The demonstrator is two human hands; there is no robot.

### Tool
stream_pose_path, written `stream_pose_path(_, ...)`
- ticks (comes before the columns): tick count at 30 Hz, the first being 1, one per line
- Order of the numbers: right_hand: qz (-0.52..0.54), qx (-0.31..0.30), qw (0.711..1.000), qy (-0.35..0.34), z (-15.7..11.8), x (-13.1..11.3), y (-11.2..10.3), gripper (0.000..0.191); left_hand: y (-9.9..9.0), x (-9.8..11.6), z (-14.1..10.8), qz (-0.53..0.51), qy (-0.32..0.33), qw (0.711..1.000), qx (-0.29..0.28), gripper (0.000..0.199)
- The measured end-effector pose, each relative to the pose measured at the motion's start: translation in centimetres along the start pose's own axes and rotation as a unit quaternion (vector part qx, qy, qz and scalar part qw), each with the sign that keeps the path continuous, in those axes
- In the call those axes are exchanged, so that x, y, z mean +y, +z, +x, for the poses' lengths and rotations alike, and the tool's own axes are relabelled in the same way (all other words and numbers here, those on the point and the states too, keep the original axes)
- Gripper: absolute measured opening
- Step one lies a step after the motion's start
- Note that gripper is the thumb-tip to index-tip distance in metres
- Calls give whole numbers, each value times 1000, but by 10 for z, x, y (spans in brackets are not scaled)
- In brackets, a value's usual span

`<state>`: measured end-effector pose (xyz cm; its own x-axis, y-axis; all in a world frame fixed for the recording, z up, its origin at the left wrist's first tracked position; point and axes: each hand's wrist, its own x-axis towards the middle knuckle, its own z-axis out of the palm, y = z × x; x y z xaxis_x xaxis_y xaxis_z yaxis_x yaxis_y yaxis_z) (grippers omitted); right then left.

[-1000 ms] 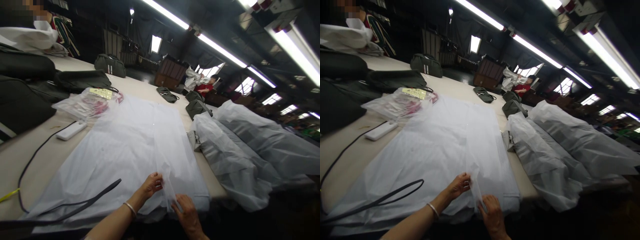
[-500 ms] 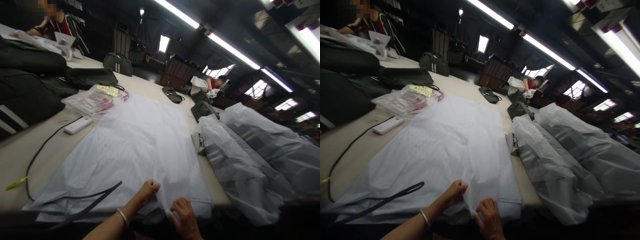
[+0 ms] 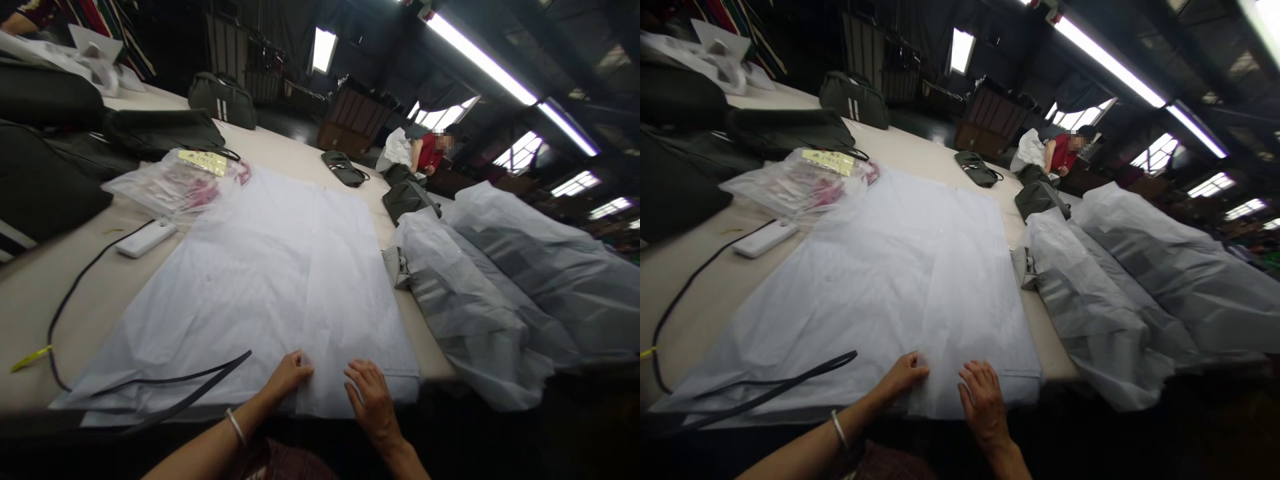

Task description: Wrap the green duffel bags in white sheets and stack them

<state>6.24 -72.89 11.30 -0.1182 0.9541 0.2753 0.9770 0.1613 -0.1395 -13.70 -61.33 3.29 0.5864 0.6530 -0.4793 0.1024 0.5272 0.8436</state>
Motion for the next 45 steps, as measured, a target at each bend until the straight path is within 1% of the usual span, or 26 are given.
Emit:
stream_pose_path(2,1,-4,1000,-16,15,-11,1,38,3,-5,0,35,-1,999,13,29)
stream_pose_path(4,4,-22,999,-35,31,-21,11,49,7,-8,3,73,-1,997,39,23)
stream_pose_path(7,6,-57,997,-46,51,-28,37,59,11,-9,9,126,-1,989,78,21)
stream_pose_path(10,8,-99,995,-28,60,-22,67,59,14,-7,9,159,-5,983,90,23)
stream_pose_path(11,9,-115,993,-17,61,-19,75,58,14,-6,7,162,-11,983,81,23)
stream_pose_path(13,11,-144,990,6,61,-13,86,57,13,-6,2,158,-36,986,44,22)
stream_pose_path(16,8,-173,985,28,58,-9,94,56,11,-10,-8,144,-86,986,-26,21)
stream_pose_path(19,-1,-180,983,26,54,-10,98,59,8,-14,-18,152,-116,979,-65,16)
stream_pose_path(21,-7,-178,984,22,52,-10,100,61,5,-15,-24,176,-124,972,-90,11)
stream_pose_path(23,-10,-176,984,19,51,-10,101,62,-2,-11,-31,214,-121,961,-127,9)
stream_pose_path(25,-12,-172,985,16,49,-10,103,62,-10,-2,-38,264,-92,948,-153,11)
stream_pose_path(26,-15,-169,985,13,49,-9,104,61,-14,3,-40,293,-63,942,-151,11)
stream_pose_path(28,-25,-158,987,4,47,-8,107,62,-19,16,-40,353,22,928,-120,12)
stream_pose_path(29,-31,-152,988,-2,46,-7,109,62,-20,22,-38,381,71,916,-104,14)
stream_pose_path(31,-42,-146,988,-15,45,-4,113,62,-20,29,-31,431,158,883,-96,17)
stream_pose_path(33,-49,-145,988,-23,44,-1,117,63,-18,30,-22,475,219,844,-116,19)
stream_pose_path(36,-48,-149,987,-22,45,2,118,65,-16,22,-11,529,272,793,-131,16)
stream_pose_path(39,-28,-147,989,-12,46,-2,115,68,-16,6,-7,563,299,761,-117,13)
stream_pose_path(41,0,-140,990,1,48,-7,112,67,-16,-8,-4,577,328,743,-82,15)
stream_pose_path(43,42,-127,991,18,50,-13,108,64,-17,-23,2,581,378,720,-29,18)
stream_pose_path(45,94,-100,990,38,56,-12,103,61,-19,-39,10,572,429,698,25,24)
